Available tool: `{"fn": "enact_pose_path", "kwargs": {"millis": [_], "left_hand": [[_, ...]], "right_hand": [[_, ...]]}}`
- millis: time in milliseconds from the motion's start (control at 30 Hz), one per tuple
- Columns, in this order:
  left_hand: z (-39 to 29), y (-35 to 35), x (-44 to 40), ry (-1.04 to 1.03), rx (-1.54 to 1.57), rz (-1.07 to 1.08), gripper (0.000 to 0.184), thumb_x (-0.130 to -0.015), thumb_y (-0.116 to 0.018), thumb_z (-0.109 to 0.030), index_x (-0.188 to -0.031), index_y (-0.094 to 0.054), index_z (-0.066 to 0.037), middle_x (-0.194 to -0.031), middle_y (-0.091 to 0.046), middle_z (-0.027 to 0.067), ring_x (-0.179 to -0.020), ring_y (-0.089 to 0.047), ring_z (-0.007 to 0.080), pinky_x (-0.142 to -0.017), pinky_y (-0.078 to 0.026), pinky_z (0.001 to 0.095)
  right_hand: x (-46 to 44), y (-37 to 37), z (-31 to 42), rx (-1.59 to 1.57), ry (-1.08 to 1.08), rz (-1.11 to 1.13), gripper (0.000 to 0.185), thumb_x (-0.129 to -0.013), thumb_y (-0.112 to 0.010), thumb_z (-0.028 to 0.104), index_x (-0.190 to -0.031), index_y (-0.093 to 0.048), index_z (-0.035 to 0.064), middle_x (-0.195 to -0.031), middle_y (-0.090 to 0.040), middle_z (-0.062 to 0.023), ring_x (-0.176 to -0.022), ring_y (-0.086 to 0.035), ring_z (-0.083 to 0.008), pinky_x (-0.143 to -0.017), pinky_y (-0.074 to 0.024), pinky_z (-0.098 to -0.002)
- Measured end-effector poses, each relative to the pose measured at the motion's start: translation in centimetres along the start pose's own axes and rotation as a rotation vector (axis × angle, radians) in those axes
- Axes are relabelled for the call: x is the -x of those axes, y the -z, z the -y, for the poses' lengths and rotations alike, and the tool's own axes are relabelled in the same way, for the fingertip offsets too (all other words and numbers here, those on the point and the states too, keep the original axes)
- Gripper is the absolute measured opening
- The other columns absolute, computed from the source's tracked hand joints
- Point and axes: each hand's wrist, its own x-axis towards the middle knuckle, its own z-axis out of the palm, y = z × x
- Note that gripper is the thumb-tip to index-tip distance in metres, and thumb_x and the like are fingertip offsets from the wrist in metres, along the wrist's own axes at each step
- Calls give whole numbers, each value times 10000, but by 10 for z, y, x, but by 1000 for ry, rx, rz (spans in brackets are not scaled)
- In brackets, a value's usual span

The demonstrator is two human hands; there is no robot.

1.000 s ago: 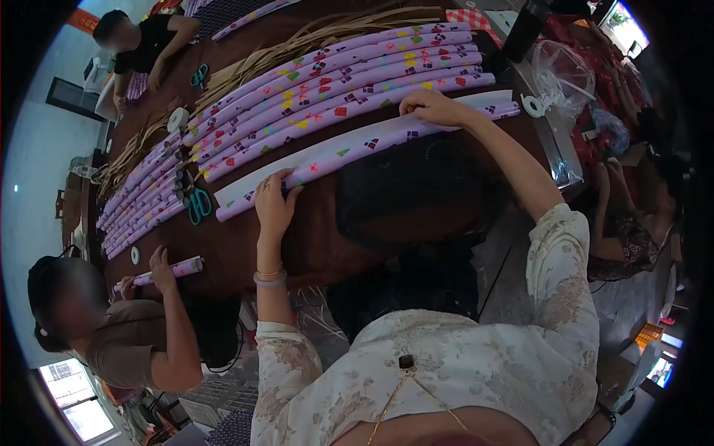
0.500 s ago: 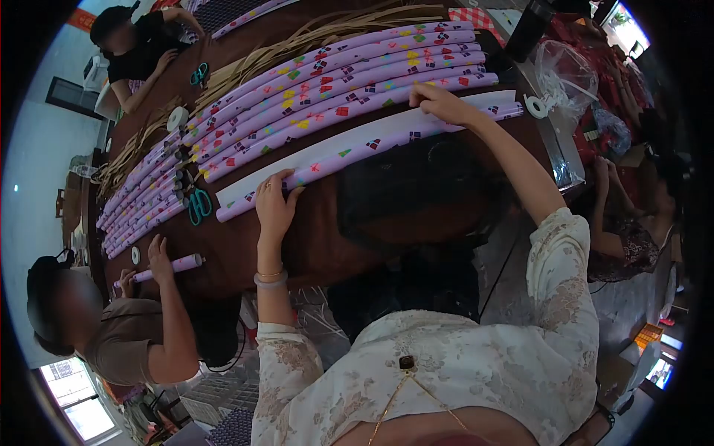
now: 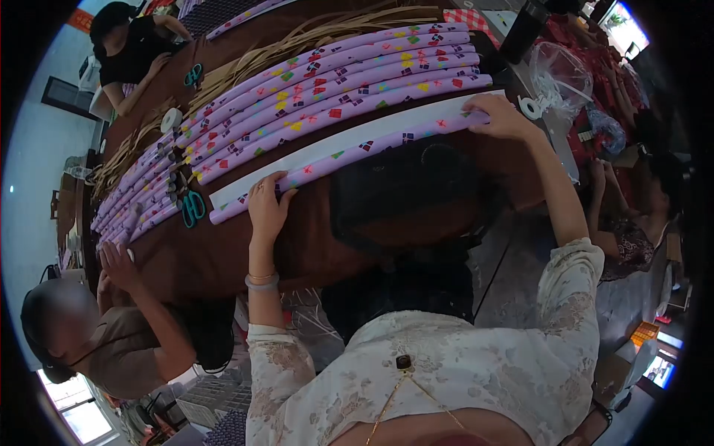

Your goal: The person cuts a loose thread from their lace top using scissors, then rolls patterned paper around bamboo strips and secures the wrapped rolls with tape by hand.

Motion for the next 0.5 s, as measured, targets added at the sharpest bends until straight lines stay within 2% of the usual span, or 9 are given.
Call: {"fn": "enact_pose_path", "kwargs": {"millis": [67, 167, 267, 333, 500], "left_hand": [[1, 1, -2, 0, -13, 11, 361, -704, -698, -149, -1021, -547, -60, -973, -603, 112, -942, -551, 304, -841, -393, 393], [2, 2, -7, -39, -74, 40, 366, -701, -698, -149, -1016, -532, -64, -959, -604, 111, -924, -554, 308, -810, -396, 396], [3, 3, -13, -70, -127, 5, 365, -700, -697, -149, -1007, -520, -67, -932, -603, 114, -893, -557, 312, -782, -397, 396], [0, 6, -14, -6, -111, 60, 361, -700, -696, -151, -1001, -517, -64, -905, -599, 121, -869, -558, 316, -773, -396, 400], [3, 5, -8, -17, -94, 57, 360, -716, -685, -157, -1022, -520, -62, -909, -601, 128, -876, -560, 315, -774, -400, 398]], "right_hand": [[8, -13, -9, 76, 64, -67, 341, -702, -654, 131, -1024, -559, 67, -1071, -548, -103, -1048, -507, -276, -916, -383, -365], [7, -24, -20, 92, 23, -106, 361, -726, -672, 174, -1059, -540, 125, -1100, -545, -65, -1091, -485, -254, -926, -349, -387], [4, -22, -6, 194, 5, -122, 348, -738, -660, 173, -1061, -537, 134, -1119, -539, -59, -1100, -481, -249, -917, -353, -385], [4, -25, -7, 175, 2, -129, 341, -742, -656, 173, -1059, -537, 134, -1122, -537, -60, -1099, -482, -249, -916, -353, -386], [7, -31, -10, 164, 22, -169, 325, -755, -642, 171, -1060, -536, 134, -1119, -538, -62, -1087, -489, -247, -916, -355, -390]]}}
